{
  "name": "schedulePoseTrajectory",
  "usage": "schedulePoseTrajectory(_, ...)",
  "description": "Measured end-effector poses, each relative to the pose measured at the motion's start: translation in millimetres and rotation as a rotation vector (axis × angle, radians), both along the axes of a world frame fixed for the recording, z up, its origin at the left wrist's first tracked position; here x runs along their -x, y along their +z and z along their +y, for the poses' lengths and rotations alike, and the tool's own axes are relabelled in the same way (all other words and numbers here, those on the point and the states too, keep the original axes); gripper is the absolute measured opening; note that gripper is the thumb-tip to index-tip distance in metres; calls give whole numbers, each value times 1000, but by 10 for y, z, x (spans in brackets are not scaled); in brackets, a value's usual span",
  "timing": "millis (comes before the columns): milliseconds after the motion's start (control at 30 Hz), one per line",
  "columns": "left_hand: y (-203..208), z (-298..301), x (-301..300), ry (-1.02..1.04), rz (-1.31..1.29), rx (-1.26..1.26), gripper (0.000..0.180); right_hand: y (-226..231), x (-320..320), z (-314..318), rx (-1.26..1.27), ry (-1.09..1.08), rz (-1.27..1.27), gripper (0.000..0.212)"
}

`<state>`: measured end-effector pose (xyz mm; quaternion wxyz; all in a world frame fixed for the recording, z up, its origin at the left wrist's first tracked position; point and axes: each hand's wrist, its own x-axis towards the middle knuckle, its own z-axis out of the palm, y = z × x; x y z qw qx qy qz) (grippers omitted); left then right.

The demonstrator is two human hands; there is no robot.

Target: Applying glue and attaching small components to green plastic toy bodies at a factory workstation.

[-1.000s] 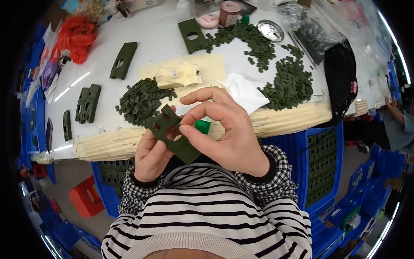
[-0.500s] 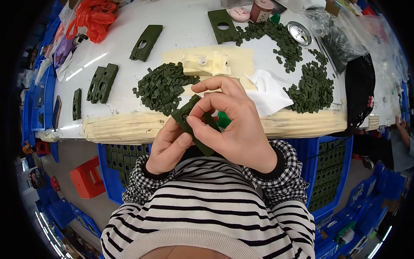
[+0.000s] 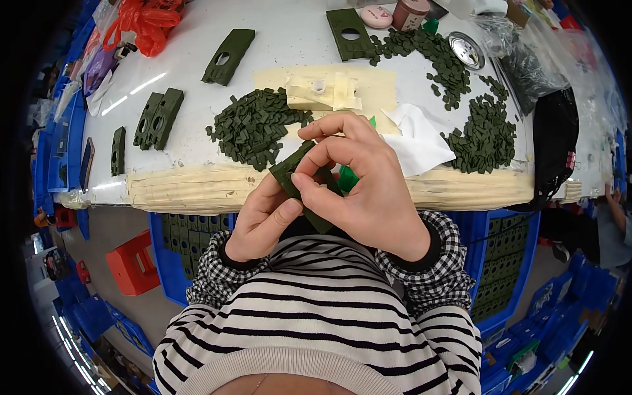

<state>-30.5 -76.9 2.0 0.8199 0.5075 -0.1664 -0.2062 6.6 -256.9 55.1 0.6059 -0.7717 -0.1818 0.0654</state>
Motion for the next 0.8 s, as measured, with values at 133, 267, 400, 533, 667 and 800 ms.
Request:
schedulePoseTrajectory(133,2,-4,4,5,14,-2,45,-27,-10,-4,0,4,0,7)
schedulePoseTrajectory(267,-4,-7,5,13,11,-22,44,-26,-11,-5,-6,4,4,7)
schedulePoseTrajectory(400,-15,-6,-1,16,-19,-37,43,-18,-11,-4,-9,-4,4,8)
schedulePoseTrajectory(533,-22,-5,5,15,-9,-44,42,-23,-11,-1,0,-12,1,8)
schedulePoseTrajectory(667,-8,-3,-5,18,-26,-63,43,-25,-16,2,19,-18,-29,8)
schedulePoseTrajectory(800,-19,0,-2,23,-33,-59,44,-36,-14,12,28,-23,-43,8)
